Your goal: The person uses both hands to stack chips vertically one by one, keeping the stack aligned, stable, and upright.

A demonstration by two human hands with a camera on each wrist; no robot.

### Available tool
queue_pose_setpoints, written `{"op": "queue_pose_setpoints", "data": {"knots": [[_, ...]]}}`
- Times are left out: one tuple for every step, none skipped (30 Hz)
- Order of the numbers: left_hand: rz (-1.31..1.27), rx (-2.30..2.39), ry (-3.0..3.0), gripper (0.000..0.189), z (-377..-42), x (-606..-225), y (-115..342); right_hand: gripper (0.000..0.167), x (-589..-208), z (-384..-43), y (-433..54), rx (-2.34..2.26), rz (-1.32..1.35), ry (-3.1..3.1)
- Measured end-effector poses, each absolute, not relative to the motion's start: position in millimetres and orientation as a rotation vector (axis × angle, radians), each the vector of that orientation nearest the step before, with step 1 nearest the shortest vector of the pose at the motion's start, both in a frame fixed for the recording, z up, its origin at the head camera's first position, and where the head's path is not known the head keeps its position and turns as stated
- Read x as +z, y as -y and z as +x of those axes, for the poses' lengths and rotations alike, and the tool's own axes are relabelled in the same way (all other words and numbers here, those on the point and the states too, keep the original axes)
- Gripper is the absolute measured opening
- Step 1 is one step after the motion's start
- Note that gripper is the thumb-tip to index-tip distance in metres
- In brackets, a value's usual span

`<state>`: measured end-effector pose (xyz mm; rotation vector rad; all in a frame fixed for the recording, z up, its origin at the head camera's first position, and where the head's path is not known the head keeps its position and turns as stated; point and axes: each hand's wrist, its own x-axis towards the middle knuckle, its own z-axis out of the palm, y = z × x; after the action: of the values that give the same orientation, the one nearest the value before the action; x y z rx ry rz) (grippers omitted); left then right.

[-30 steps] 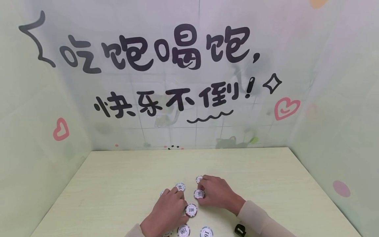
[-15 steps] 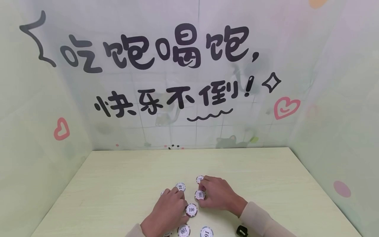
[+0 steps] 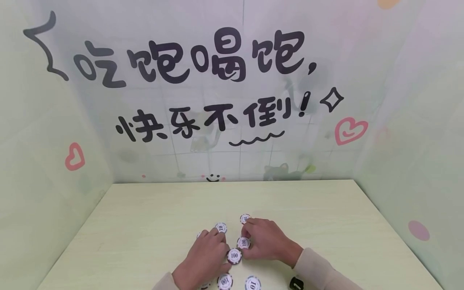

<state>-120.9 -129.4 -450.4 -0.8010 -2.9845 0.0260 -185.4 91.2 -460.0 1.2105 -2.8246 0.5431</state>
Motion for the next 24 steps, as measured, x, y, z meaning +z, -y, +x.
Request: {"op": "queue_pose_setpoints", "data": {"knots": [[-0.802,0.024,2.984,0.038,-121,-450,129,0.026,-460,-185,-91,0.542,1.218,2.823],[-0.803,0.023,2.983,0.038,-121,-450,129,0.027,-460,-185,-90,0.54,1.226,2.822],[-0.804,0.023,2.981,0.038,-121,-449,129,0.027,-460,-185,-90,0.538,1.234,2.82],[-0.805,0.024,2.981,0.038,-121,-449,129,0.027,-460,-185,-90,0.536,1.242,2.819],[-0.805,0.026,2.98,0.039,-121,-448,129,0.028,-460,-185,-89,0.532,1.248,2.818],[-0.805,0.028,2.979,0.039,-121,-448,129,0.028,-460,-185,-89,0.529,1.255,2.817],[-0.806,0.029,2.977,0.039,-121,-448,129,0.029,-460,-185,-89,0.525,1.263,2.814],[-0.806,0.029,2.978,0.039,-122,-449,130,0.029,-459,-185,-88,0.519,1.272,2.81],[-0.806,0.031,2.979,0.039,-122,-448,130,0.03,-459,-185,-88,0.513,1.281,2.806],[-0.805,0.032,2.983,0.039,-122,-448,129,0.03,-459,-184,-87,0.512,1.29,2.805],[-0.804,0.031,2.986,0.039,-122,-448,129,0.03,-458,-184,-87,0.513,1.299,2.804],[-0.802,0.03,2.99,0.039,-122,-448,129,0.03,-458,-184,-86,0.513,1.308,2.805],[-0.799,0.029,2.993,0.039,-122,-448,129,0.03,-457,-184,-86,0.517,1.319,2.806],[-0.797,0.027,2.997,0.038,-122,-447,128,0.029,-457,-184,-85,0.524,1.328,2.81],[-0.794,0.027,3.0,0.038,-122,-447,128,0.029,-457,-184,-84,0.532,1.337,2.812],[-0.792,0.023,3.001,0.038,-123,-447,128,0.028,-457,-184,-84,0.536,1.344,2.813],[-0.79,0.021,3.0,0.038,-123,-447,128,0.028,-457,-184,-83,0.54,1.349,2.814],[-0.788,0.017,2.999,0.037,-123,-447,128,0.028,-457,-183,-83,0.54,1.357,2.81],[-0.789,0.013,2.996,0.037,-123,-447,128,0.027,-457,-183,-82,0.542,1.362,2.806],[-0.789,0.01,2.993,0.037,-123,-447,129,0.027,-457,-183,-82,0.536,1.366,2.8],[-0.79,0.006,2.99,0.037,-123,-448,129,0.026,-458,-183,-82,0.526,1.372,2.791],[-0.791,0.004,2.987,0.036,-123,-448,129,0.026,-458,-182,-82,0.519,1.379,2.783],[-0.792,0.002,2.985,0.036,-123,-448,129,0.026,-458,-182,-81,0.512,1.386,2.775],[-0.792,0.002,2.985,0.036,-124,-448,129,0.025,-458,-182,-81,0.503,1.392,2.769]]}}
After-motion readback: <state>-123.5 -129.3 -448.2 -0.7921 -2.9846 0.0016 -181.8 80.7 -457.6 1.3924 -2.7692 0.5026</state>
